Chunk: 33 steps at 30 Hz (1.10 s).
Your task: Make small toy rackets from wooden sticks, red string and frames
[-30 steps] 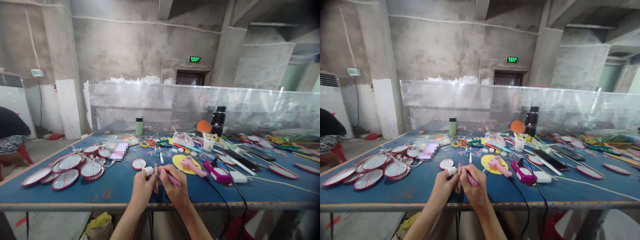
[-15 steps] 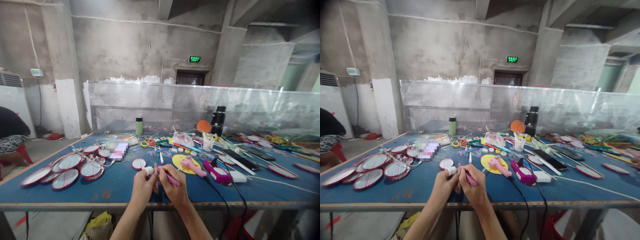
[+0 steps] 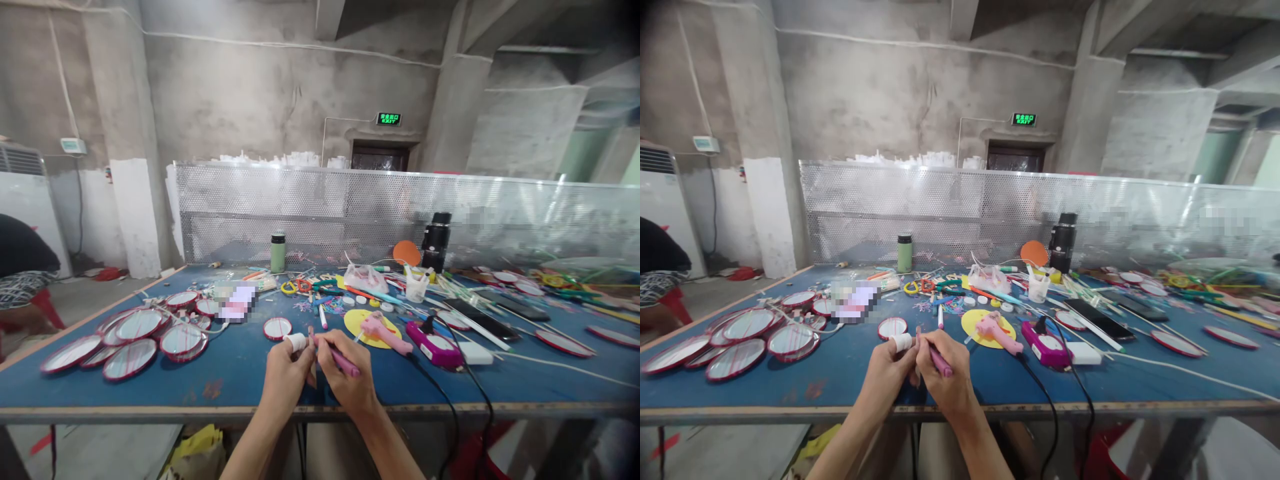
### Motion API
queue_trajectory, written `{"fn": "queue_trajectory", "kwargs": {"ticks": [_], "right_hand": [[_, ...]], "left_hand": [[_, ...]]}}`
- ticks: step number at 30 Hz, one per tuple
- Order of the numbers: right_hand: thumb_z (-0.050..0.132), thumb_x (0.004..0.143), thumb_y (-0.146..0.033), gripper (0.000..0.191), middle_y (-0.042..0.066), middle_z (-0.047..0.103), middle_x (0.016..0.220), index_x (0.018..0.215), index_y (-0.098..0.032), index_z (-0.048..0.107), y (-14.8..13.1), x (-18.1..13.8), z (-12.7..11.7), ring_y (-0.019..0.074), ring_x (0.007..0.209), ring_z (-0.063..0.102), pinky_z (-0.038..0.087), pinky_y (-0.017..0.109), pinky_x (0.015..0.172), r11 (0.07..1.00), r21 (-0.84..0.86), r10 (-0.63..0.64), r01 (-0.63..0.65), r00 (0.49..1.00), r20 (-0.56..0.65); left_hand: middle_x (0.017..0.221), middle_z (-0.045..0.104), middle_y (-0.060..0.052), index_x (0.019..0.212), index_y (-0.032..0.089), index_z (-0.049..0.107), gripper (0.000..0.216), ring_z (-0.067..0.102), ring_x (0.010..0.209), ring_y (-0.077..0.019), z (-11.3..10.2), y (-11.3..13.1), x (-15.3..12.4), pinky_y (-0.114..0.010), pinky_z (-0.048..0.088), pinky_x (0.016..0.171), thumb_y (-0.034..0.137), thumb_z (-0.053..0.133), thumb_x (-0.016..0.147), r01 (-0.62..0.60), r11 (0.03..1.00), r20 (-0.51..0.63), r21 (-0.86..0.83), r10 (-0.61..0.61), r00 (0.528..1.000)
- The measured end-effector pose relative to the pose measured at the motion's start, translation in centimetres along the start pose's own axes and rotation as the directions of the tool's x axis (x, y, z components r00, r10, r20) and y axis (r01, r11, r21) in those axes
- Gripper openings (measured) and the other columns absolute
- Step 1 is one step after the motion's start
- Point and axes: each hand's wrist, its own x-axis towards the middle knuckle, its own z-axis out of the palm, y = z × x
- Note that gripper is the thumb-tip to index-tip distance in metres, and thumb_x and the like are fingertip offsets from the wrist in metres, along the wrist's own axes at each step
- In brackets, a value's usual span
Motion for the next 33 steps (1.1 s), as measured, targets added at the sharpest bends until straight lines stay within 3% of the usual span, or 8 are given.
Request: {"fn": "queue_trajectory", "kwargs": {"ticks": [19,33], "right_hand": [[0.051,0.092,-0.018,0.017,0.002,0.068,0.071,0.08,-0.019,0.064,-0.01,-0.1,-0.12,0.0137,0.063,0.064,0.049,0.024,0.061,0.997,-0.053,0.049,-0.052,0.997,-0.057],[0.051,0.092,-0.017,0.016,0.001,0.068,0.072,0.084,-0.018,0.064,-0.06,0.0,0.01,0.0132,0.063,0.063,0.049,0.024,0.062,1.0,-0.016,0.011,-0.011,1.0,0.013]], "left_hand": [[0.042,0.057,0.001,0.062,0.018,0.057,0.034,0.056,0.041,-0.0142,-0.12,0.16,-0.04,-0.021,0.04,0.045,0.043,0.058,0.084,0.004,1.0,0.012,-0.019,-0.003,1.0],[0.043,0.056,0.002,0.06,0.018,0.054,0.04,0.054,0.041,-0.0132,-0.08,0.18,-0.06,-0.021,0.04,0.045,0.049,0.058,0.084,0.003,0.999,0.01,-0.05,-0.003,1.0]]}}
